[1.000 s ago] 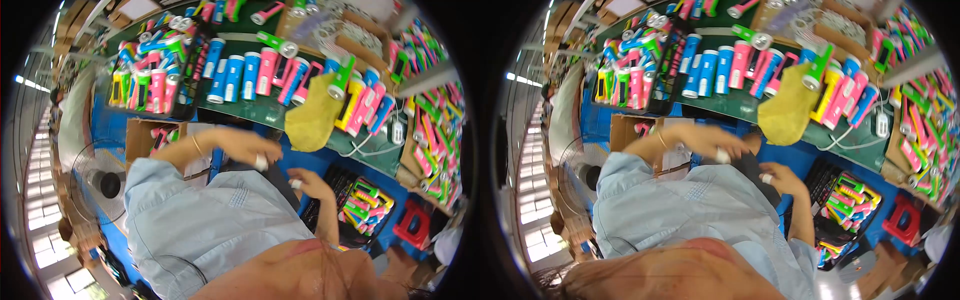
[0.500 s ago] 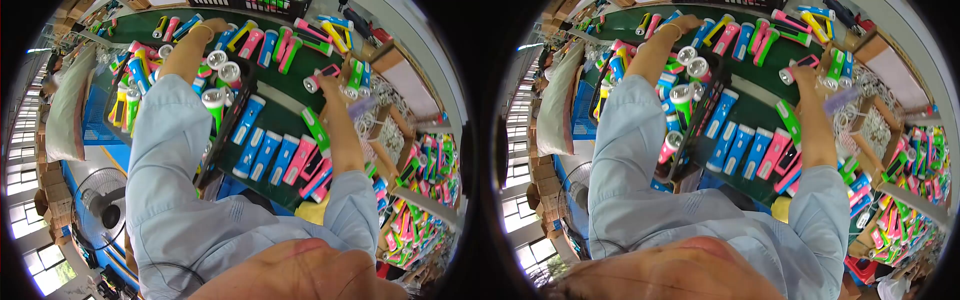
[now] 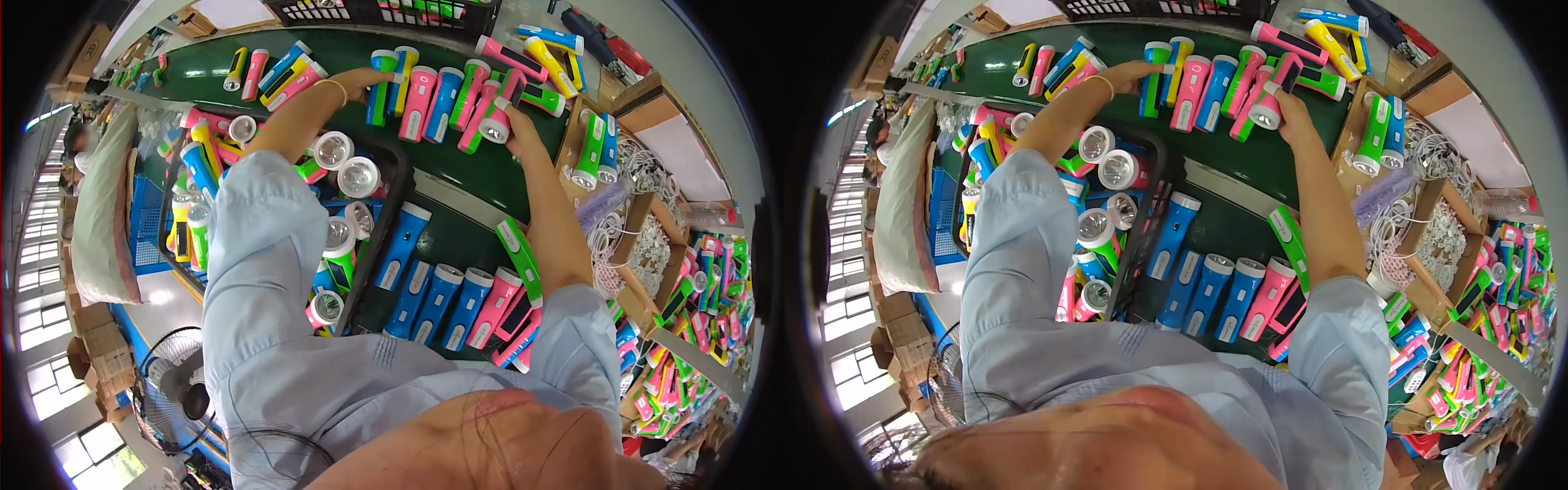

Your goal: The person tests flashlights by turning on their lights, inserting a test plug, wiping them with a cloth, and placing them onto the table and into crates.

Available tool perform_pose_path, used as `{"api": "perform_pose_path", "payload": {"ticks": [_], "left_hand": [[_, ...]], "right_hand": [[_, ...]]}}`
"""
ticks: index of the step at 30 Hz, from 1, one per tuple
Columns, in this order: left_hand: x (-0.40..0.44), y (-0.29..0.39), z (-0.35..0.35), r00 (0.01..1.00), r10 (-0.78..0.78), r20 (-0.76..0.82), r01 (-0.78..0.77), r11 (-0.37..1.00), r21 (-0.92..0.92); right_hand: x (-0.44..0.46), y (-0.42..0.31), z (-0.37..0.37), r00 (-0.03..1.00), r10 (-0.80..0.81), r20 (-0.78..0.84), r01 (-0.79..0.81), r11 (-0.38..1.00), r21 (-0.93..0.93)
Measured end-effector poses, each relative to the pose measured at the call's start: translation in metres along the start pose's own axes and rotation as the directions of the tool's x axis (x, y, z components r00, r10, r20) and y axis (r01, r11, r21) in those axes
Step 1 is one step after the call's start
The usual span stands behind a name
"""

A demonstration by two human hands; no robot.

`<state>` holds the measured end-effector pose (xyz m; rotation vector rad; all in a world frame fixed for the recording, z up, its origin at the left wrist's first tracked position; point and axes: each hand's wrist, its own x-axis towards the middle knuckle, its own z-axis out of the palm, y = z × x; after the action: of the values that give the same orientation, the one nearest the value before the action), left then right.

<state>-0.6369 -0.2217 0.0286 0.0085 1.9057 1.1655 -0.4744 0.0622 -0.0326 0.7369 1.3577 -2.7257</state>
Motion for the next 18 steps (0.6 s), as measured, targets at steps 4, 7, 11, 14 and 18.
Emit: {"api": "perform_pose_path", "payload": {"ticks": [4, 7, 11, 14, 18], "left_hand": [[0.001, 0.002, 0.010, 0.985, 0.161, 0.060, -0.158, 0.986, -0.050], [-0.003, 0.011, 0.014, 0.987, 0.018, 0.162, -0.002, 0.995, -0.100], [0.003, 0.008, 0.033, 0.943, 0.113, 0.313, -0.038, 0.971, -0.235], [0.003, 0.014, 0.070, 0.919, 0.236, 0.317, -0.207, 0.971, -0.122], [-0.012, 0.026, 0.087, 0.941, 0.221, 0.255, -0.203, 0.974, -0.096]], "right_hand": [[-0.001, -0.002, 0.000, 0.996, 0.057, 0.069, -0.062, 0.996, 0.070], [-0.008, 0.000, 0.012, 0.989, 0.111, 0.101, -0.129, 0.972, 0.198], [-0.005, 0.008, 0.006, 0.974, 0.043, 0.224, -0.107, 0.953, 0.284], [-0.008, 0.016, 0.003, 0.965, 0.036, 0.259, -0.137, 0.915, 0.381], [-0.020, 0.016, 0.011, 0.971, 0.004, 0.240, -0.091, 0.931, 0.354]]}}
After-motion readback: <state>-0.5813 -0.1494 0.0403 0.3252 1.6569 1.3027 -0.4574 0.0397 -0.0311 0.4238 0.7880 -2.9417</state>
